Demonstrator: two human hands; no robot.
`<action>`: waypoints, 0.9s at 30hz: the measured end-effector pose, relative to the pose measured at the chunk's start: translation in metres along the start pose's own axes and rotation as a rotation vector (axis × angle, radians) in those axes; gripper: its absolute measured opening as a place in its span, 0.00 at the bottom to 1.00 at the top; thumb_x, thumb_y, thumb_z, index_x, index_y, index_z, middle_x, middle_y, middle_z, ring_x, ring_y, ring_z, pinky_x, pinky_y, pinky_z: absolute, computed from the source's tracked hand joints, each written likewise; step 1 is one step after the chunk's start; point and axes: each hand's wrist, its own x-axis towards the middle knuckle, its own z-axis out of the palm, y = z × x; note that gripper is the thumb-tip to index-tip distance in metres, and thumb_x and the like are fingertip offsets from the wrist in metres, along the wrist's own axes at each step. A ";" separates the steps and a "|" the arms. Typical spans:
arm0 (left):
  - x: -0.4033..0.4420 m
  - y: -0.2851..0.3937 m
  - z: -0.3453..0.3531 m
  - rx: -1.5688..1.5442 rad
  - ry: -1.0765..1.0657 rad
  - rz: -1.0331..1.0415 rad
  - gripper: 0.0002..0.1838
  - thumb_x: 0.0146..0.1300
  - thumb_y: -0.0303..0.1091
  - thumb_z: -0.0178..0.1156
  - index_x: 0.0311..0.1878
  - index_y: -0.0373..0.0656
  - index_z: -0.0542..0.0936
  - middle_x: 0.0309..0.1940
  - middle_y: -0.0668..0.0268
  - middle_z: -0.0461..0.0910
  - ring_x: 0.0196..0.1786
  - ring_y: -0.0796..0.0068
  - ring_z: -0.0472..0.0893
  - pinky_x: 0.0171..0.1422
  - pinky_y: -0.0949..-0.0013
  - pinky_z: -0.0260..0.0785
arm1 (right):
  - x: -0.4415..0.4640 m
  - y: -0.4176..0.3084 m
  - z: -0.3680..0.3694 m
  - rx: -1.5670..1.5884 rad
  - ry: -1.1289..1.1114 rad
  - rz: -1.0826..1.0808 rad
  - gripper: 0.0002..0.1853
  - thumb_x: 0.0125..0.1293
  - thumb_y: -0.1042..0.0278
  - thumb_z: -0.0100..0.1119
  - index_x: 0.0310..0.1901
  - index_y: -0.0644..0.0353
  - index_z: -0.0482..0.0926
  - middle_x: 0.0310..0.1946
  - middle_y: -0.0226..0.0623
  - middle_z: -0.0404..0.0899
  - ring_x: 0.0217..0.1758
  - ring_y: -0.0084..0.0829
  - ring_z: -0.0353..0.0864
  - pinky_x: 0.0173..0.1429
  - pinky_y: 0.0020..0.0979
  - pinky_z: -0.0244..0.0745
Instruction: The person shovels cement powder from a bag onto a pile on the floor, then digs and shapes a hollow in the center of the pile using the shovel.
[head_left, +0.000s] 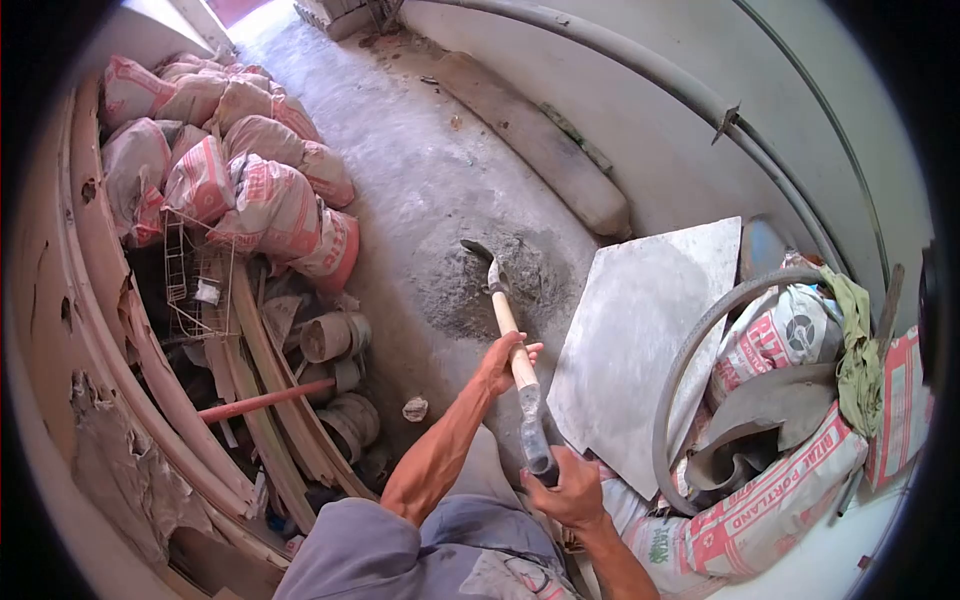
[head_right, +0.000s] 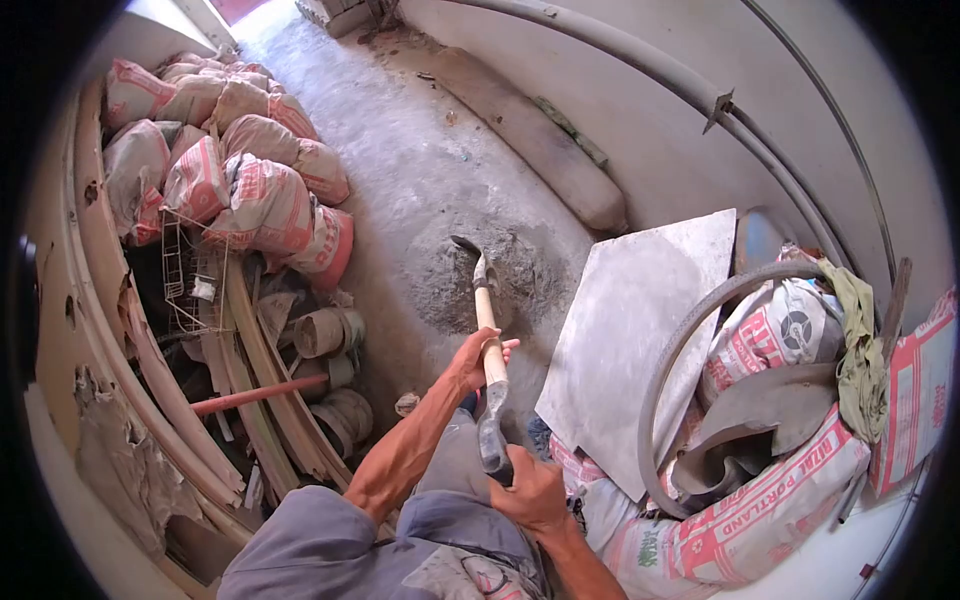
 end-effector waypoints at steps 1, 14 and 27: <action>0.000 -0.003 0.002 0.001 -0.013 0.007 0.25 0.58 0.35 0.56 0.53 0.37 0.56 0.45 0.48 0.76 0.29 0.72 0.76 0.33 0.69 0.76 | 0.001 -0.003 -0.007 -0.018 -0.024 -0.011 0.21 0.41 0.70 0.70 0.37 0.66 0.73 0.20 0.41 0.74 0.19 0.42 0.77 0.24 0.36 0.71; -0.079 -0.029 0.023 -0.077 -0.139 0.006 0.14 0.64 0.39 0.51 0.44 0.42 0.62 0.52 0.49 0.75 0.32 0.70 0.78 0.37 0.67 0.77 | 0.010 -0.029 -0.044 -0.202 -0.490 -0.214 0.12 0.43 0.71 0.61 0.31 0.57 0.69 0.22 0.38 0.74 0.22 0.41 0.77 0.25 0.39 0.72; -0.093 -0.031 -0.037 -0.043 -0.159 0.044 0.26 0.65 0.53 0.49 0.55 0.41 0.72 0.50 0.57 0.78 0.43 0.67 0.79 0.50 0.61 0.73 | 0.044 -0.024 -0.006 -0.229 -0.416 -0.178 0.15 0.43 0.70 0.62 0.36 0.54 0.72 0.25 0.40 0.78 0.28 0.44 0.79 0.28 0.42 0.73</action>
